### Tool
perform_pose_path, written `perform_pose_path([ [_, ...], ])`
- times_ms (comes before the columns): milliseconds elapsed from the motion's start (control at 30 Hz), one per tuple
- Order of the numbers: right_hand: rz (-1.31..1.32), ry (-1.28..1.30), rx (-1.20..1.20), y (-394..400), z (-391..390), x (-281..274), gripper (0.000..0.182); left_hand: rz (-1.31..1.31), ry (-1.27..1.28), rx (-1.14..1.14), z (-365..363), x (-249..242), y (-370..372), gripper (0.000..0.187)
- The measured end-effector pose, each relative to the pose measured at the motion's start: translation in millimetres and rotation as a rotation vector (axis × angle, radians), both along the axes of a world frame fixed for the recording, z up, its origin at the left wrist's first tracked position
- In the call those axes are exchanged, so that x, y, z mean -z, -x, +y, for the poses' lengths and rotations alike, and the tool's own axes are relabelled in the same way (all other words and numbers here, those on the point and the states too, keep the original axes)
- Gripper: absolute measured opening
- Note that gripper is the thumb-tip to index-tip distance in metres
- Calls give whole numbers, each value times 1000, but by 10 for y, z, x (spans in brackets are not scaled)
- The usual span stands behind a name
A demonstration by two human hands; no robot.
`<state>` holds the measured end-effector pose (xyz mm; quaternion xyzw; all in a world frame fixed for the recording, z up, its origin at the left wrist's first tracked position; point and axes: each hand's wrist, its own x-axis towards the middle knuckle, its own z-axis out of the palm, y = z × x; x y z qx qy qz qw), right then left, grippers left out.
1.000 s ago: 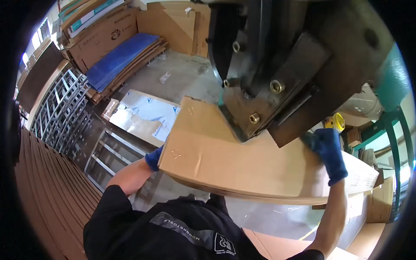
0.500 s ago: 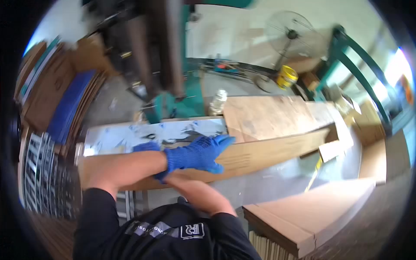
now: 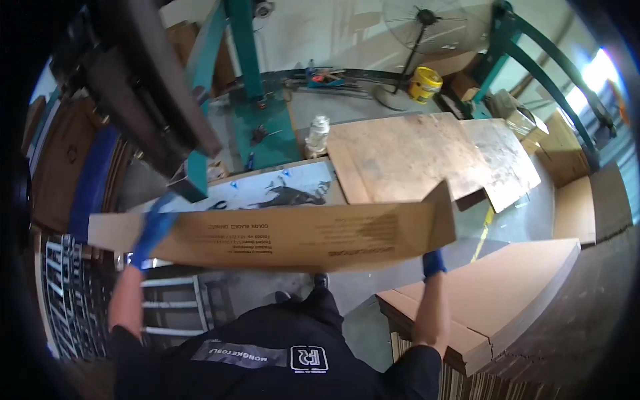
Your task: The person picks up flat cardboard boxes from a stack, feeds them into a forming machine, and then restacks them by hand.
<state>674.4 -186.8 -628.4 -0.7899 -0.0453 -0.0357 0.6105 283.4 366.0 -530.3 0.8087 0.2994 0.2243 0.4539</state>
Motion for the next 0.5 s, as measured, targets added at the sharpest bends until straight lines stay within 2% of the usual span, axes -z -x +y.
perform_pose_path([
  [67, 173, -220, -270, 66, 707, 290, 32, -1, -663, 290, -832, 228, -643, 44],
  [100, 260, -297, -422, 190, 1094, 406, 34, -101, -592, 507, -1296, -157, -1003, 55],
  [133, 336, -376, -600, 405, 1460, 497, 36, 19, -489, 539, -1519, -46, -1251, 48],
  [200, 496, -351, -740, 828, 2060, 500, 41, 376, -488, 620, -1644, 279, -1469, 42],
  [233, 597, -277, -695, 993, 2322, 410, 51, 396, -449, 592, -1497, 393, -1331, 41],
  [267, 576, -269, -761, 1012, 2410, 633, 55, 408, -421, 564, -1328, 470, -1175, 41],
  [367, 384, -325, -845, 982, 2839, 993, 64, 347, -549, 584, -1131, 415, -927, 35],
  [433, 733, -329, -623, 645, 3105, 904, 65, 227, -645, 609, -1125, 331, -886, 33],
  [467, 347, -299, -598, 335, 3327, 1321, 65, 111, -756, 556, -1237, 247, -767, 29],
  [500, 111, 555, -504, 170, 3566, 1231, 61, 133, -765, 479, -1242, 225, -727, 28],
])
